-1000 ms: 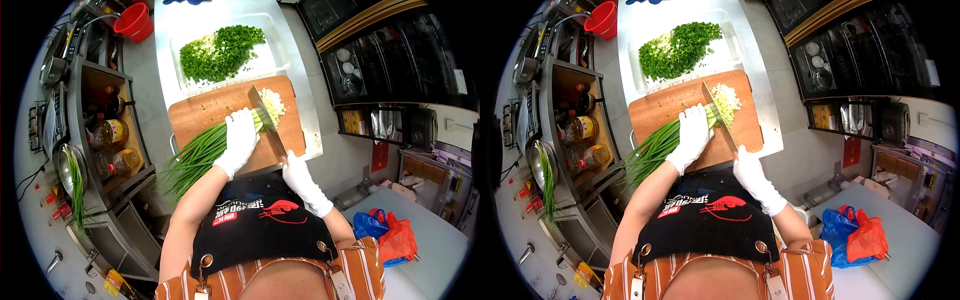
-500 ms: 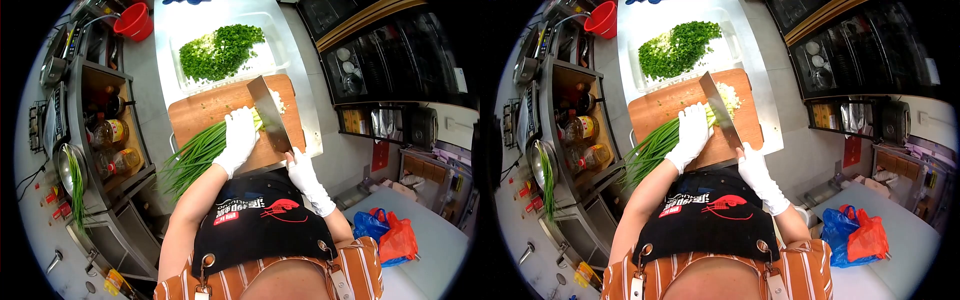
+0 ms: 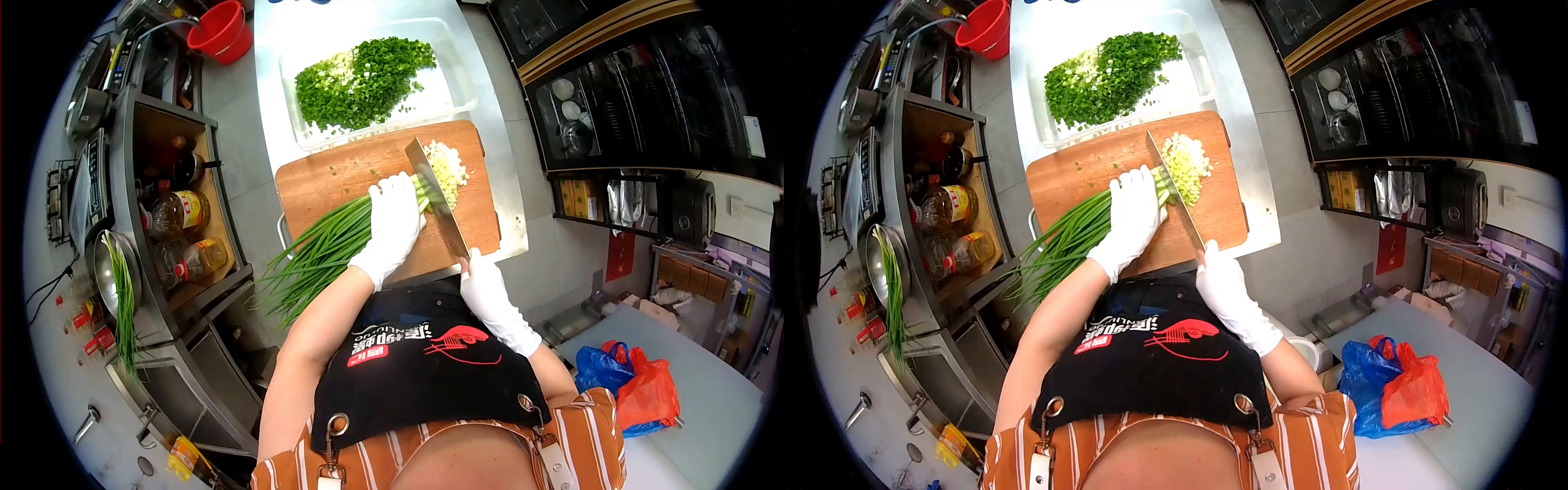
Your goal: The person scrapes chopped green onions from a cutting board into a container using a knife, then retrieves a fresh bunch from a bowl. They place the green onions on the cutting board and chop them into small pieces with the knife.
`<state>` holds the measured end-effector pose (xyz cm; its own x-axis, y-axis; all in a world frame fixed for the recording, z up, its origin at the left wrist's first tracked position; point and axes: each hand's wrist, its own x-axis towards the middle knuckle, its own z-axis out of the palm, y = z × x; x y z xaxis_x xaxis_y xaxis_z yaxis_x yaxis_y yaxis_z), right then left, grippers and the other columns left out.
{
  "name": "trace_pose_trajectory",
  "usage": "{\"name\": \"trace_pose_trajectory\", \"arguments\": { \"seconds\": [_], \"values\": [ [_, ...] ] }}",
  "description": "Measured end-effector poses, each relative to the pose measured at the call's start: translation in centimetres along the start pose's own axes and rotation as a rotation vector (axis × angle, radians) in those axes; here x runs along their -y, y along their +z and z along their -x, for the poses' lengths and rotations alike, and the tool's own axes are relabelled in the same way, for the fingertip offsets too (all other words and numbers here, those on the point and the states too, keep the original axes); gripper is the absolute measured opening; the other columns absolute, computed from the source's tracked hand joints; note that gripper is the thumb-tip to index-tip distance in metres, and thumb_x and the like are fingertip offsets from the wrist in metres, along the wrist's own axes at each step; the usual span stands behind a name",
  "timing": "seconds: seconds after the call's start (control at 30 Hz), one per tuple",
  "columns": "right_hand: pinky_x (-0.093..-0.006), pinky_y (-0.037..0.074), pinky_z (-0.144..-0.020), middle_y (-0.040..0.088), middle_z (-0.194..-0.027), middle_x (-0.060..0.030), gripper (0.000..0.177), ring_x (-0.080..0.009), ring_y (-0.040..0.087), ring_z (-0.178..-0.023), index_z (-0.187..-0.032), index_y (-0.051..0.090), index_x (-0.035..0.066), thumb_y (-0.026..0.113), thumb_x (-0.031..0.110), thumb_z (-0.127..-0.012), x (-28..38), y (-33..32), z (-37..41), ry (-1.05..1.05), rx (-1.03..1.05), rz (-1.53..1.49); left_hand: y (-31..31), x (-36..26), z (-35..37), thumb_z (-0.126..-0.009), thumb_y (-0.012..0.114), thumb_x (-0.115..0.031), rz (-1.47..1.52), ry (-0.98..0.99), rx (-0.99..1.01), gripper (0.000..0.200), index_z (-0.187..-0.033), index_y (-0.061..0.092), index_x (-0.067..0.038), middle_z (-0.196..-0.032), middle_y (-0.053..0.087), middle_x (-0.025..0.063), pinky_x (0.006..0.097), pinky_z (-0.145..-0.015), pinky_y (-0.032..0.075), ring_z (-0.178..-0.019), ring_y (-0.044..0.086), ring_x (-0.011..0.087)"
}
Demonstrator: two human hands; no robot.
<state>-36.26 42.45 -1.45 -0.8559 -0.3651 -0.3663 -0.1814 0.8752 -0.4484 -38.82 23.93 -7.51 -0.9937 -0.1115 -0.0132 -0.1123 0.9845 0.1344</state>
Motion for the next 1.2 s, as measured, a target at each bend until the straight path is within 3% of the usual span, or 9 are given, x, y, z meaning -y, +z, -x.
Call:
{"name": "trace_pose_trajectory", "arguments": {
  "seconds": [0.43,0.53,0.63,0.7,0.77,0.87,1.1,1.2],
  "values": [
    [-0.0510,0.051,-0.063,0.062,-0.069,-0.0267,0.017,-0.0453,0.063,-0.069,-0.092,0.050,-0.003,0.053,0.013,-0.093,0.1,1.2,-2.7,0.009,0.032,-0.010,-0.1,0.0,-0.1,-0.072,0.073,-0.037,-0.030,-0.005,0.019,0.074,-0.126,0.048,0.007,-0.102,0.054,0.0151,0.0439,-0.090,0.039,-0.096,0.052,0.0284],
    [-0.0485,0.050,-0.064,0.062,-0.073,-0.0294,0.024,-0.0456,0.063,-0.075,-0.098,0.055,-0.008,0.055,0.016,-0.093,-1.8,1.5,-3.2,0.000,-0.086,-0.201,0.4,-0.1,-0.2,-0.072,0.072,-0.037,-0.008,-0.010,0.027,0.074,-0.126,0.048,0.007,-0.102,0.053,0.0153,0.0441,-0.090,0.039,-0.096,0.051,0.0287],
    [-0.0475,0.050,-0.065,0.062,-0.075,-0.0295,0.027,-0.0449,0.063,-0.078,-0.102,0.056,-0.009,0.055,0.016,-0.093,-3.3,1.0,-2.7,0.128,0.023,-0.359,0.6,0.0,-0.2,-0.073,0.072,-0.038,0.008,-0.015,0.007,0.073,-0.125,0.049,0.007,-0.101,0.053,0.0152,0.0443,-0.090,0.039,-0.096,0.051,0.0290],
    [-0.0479,0.050,-0.066,0.063,-0.077,-0.0294,0.022,-0.0462,0.063,-0.080,-0.099,0.055,-0.007,0.055,0.014,-0.093,-2.1,-0.7,-1.5,0.119,-0.010,-0.336,0.7,0.0,-0.1,-0.073,0.072,-0.038,0.018,-0.005,-0.016,0.072,-0.125,0.049,0.007,-0.101,0.053,0.0152,0.0443,-0.089,0.039,-0.095,0.051,0.0291],
    [-0.0393,0.044,-0.052,0.056,-0.064,-0.0200,0.017,-0.0352,0.057,-0.055,-0.093,0.053,-0.004,0.054,0.013,-0.095,-2.0,-1.3,-0.7,-0.058,-0.089,-0.259,0.7,0.0,-0.1,-0.074,0.071,-0.038,-0.011,0.005,-0.023,0.071,-0.125,0.049,0.007,-0.100,0.053,0.0148,0.0442,-0.089,0.039,-0.094,0.051,0.0289],
    [-0.0407,0.042,-0.052,0.057,-0.065,-0.0205,0.017,-0.0384,0.056,-0.057,-0.086,0.051,-0.004,0.054,0.011,-0.094,-1.7,-1.4,-0.5,-0.134,-0.120,-0.246,0.6,0.0,0.0,-0.074,0.070,-0.038,-0.017,0.010,-0.028,0.070,-0.124,0.049,0.007,-0.099,0.053,0.0142,0.0439,-0.088,0.039,-0.094,0.051,0.0284],
    [-0.0470,0.046,-0.055,0.060,-0.067,-0.0239,0.016,-0.0442,0.060,-0.065,-0.088,0.050,-0.002,0.055,0.011,-0.093,-1.4,-0.2,0.1,-0.114,-0.093,-0.089,0.8,-0.1,-0.1,-0.075,0.070,-0.039,-0.017,-0.007,-0.016,0.069,-0.123,0.050,0.006,-0.099,0.053,0.0136,0.0436,-0.088,0.039,-0.093,0.051,0.0280],
    [-0.0510,0.047,-0.056,0.059,-0.066,-0.0263,0.015,-0.0456,0.060,-0.065,-0.091,0.049,-0.001,0.056,0.012,-0.092,-0.5,-0.1,0.3,-0.012,0.000,0.042,0.8,-0.1,-0.2,-0.075,0.071,-0.040,-0.012,-0.028,-0.019,0.070,-0.124,0.049,0.006,-0.100,0.054,0.0141,0.0434,-0.088,0.039,-0.094,0.051,0.0280]
  ]
}}
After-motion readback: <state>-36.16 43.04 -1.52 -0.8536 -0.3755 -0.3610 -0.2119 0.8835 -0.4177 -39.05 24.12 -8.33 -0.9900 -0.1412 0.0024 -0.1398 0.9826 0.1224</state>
